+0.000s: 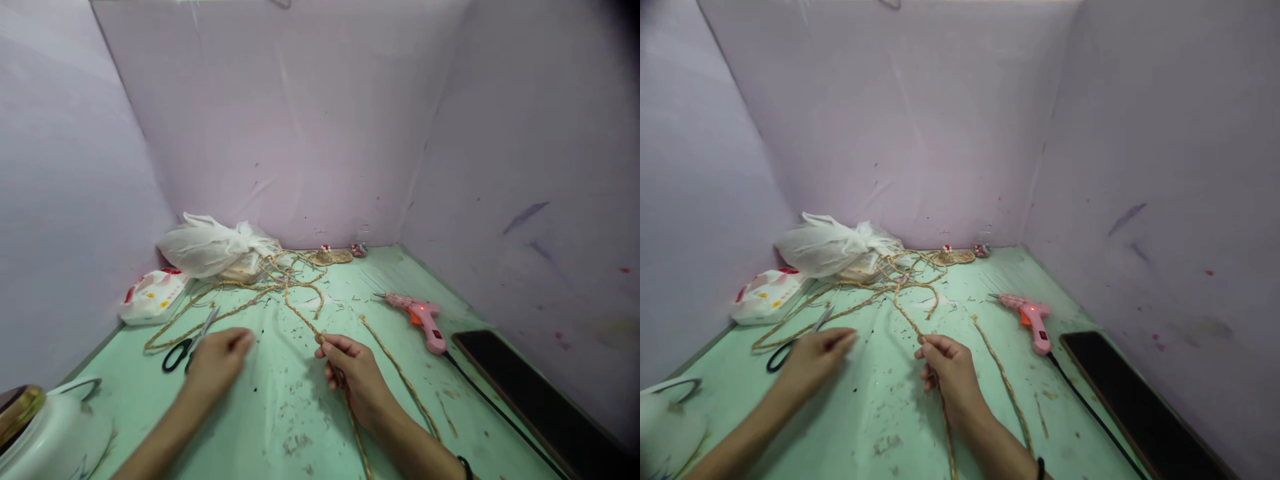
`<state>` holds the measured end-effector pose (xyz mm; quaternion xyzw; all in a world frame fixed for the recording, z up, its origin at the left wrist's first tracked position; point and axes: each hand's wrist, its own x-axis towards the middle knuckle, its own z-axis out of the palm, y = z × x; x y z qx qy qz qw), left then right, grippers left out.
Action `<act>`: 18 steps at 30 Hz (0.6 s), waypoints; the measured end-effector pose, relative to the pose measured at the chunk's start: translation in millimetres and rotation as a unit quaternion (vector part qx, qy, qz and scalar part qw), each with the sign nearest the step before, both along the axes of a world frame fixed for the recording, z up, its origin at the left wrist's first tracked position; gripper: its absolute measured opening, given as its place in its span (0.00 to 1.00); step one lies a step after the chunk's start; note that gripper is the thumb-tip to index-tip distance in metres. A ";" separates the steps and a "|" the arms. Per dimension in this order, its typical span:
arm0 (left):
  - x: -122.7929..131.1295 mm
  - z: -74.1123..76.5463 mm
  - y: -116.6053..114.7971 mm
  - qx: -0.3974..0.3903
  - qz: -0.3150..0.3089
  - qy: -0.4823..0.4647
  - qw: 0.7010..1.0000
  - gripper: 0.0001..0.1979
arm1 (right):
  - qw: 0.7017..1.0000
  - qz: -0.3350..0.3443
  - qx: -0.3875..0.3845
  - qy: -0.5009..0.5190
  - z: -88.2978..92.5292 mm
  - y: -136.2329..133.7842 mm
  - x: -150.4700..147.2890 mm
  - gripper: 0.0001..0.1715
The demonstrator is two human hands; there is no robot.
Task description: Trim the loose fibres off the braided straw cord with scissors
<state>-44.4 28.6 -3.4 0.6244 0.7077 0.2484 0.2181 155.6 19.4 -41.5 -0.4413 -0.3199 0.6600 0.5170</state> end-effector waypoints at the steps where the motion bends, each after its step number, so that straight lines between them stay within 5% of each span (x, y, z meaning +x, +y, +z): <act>1: 22.1 -0.9 -1.3 -0.053 -0.038 -0.113 0.991 0.16 | 1.000 0.005 0.007 0.002 0.0 -0.4 -0.3 0.15; 3: 62.5 -4.5 -1.3 -0.161 -0.083 -0.295 0.938 0.18 | 1.000 0.016 0.025 0.003 -0.5 -0.5 -0.3 0.15; 7: 98.9 -9.8 10.3 -0.169 -0.028 -0.475 0.863 0.15 | 0.999 0.026 0.039 0.001 -3.3 2.5 2.1 0.16; 18: 38.8 22.8 50.0 -0.062 0.025 -0.574 0.816 0.10 | 0.973 0.227 0.045 0.020 -1.0 -11.1 3.6 0.16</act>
